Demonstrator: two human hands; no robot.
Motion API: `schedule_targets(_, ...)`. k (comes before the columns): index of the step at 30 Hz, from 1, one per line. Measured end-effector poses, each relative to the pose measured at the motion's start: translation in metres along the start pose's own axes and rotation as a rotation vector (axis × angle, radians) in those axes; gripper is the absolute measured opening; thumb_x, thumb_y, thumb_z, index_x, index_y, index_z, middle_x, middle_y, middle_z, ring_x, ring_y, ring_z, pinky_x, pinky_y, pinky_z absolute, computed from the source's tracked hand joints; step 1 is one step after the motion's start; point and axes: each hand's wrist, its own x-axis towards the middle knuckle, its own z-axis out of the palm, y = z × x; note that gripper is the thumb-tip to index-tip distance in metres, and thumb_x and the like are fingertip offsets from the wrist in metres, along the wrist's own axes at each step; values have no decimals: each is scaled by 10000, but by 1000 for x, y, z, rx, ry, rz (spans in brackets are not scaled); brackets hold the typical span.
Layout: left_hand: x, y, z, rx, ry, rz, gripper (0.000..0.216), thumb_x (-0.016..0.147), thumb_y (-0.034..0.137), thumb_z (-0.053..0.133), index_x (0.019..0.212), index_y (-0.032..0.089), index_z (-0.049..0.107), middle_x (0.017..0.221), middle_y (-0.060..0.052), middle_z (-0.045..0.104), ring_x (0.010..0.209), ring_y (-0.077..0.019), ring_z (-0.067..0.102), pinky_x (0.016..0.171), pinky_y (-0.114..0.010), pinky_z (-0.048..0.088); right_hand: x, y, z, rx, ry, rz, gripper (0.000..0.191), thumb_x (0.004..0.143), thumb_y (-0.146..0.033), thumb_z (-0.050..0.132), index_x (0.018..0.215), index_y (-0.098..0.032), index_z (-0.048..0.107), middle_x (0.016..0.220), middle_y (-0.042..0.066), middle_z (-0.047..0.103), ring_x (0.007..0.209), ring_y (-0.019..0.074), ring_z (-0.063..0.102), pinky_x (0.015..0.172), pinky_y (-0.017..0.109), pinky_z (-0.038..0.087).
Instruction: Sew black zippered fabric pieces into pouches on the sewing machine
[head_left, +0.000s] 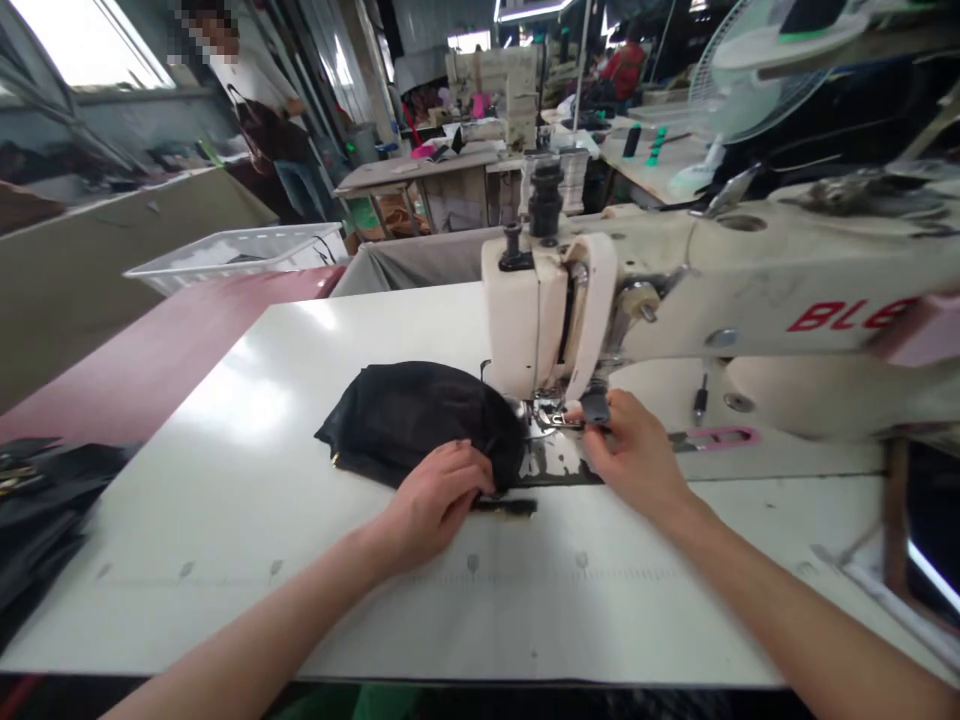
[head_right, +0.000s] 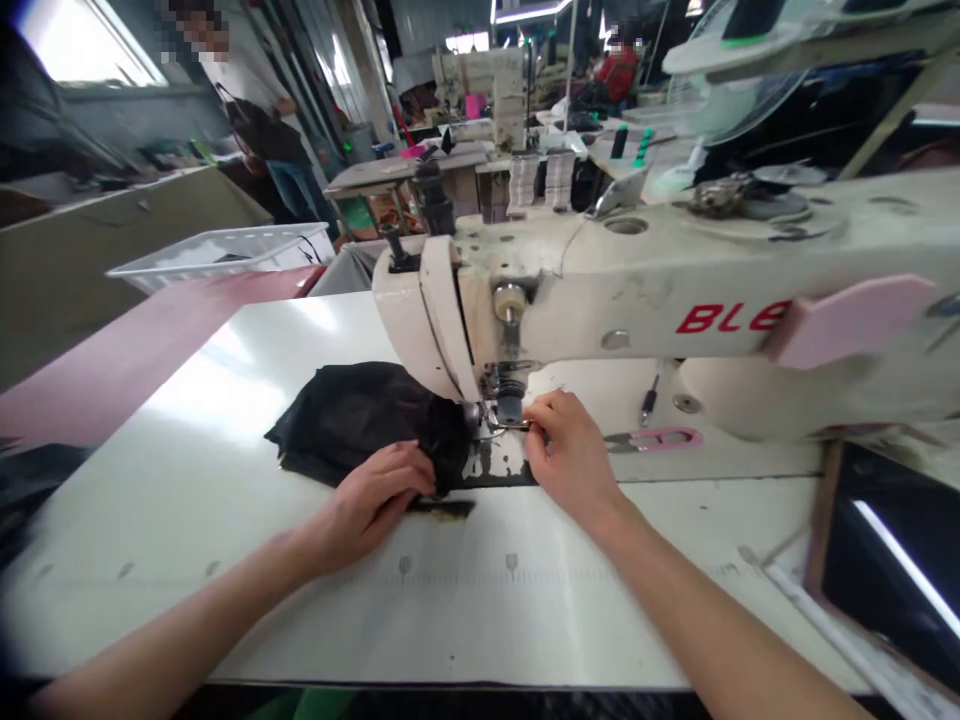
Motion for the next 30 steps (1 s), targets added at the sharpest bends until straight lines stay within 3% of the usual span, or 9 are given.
schedule_targets(4,-58,37,-6,-6,-85,-114,171,937,157,431,1054,186,552,1010,-49,625,1011,-157,571,1123,-386,315,2,2,1,-1,-15,-3,222,766,-81,483,821,-208,656,794,44,607,774,228,576,693,364,475)
schedule_targets(8,-87,59,4,103,-137,-95,498,841,455,630,1211,155,486,1072,-83,611,1081,-220,546,1144,-448,287,-2,-4,-3,-19,-20,-6,230,767,-92,510,861,-220,676,857,59,628,835,246,587,726,382,479)
schedule_targets(10,-92,63,14,160,-90,-86,325,901,323,565,1174,154,516,981,-65,627,1006,-204,564,1122,-456,315,-7,-17,-8,-12,-78,-95,266,783,-84,517,943,-218,681,930,70,640,889,245,587,773,392,483)
schedule_targets(13,-95,69,18,179,-20,5,171,918,105,446,1007,155,583,792,-26,616,833,-160,577,1049,-430,402,-17,-48,-17,148,-329,-279,345,802,-68,533,1087,-222,650,1060,72,639,1034,235,561,924,413,452)
schedule_targets(17,-86,82,-16,-34,254,4,139,894,74,491,969,137,591,854,-73,645,835,-158,614,799,-294,532,-18,-93,-18,477,-549,-328,342,808,-182,638,1148,-220,620,1251,78,582,1274,247,425,1076,427,361)
schedule_targets(20,-72,91,-51,-71,499,-294,75,830,119,632,888,164,616,806,-30,656,715,-125,614,636,-212,501,-3,-119,-12,690,-414,-279,182,879,-298,599,1041,-238,657,1131,57,638,1250,222,458,1067,396,376)
schedule_targets(23,-58,94,-74,-109,661,-540,145,811,257,677,734,153,612,656,8,603,549,-83,507,492,-177,397,14,-139,-6,763,-254,-281,305,877,-442,591,1086,-226,643,1120,75,627,1186,234,512,1019,396,423)
schedule_targets(27,-51,88,-82,-341,745,-618,251,848,375,623,752,144,607,626,21,523,545,-69,422,491,-168,356,25,-157,1,614,20,-296,159,830,-263,671,982,-221,655,990,51,652,1010,201,604,963,378,458)
schedule_targets(30,-51,86,-82,-491,786,-602,262,852,400,621,769,152,594,646,31,488,574,-64,404,521,-158,350,27,-161,4,619,56,-204,68,856,-216,619,904,-228,666,950,37,651,882,168,634,780,306,519)
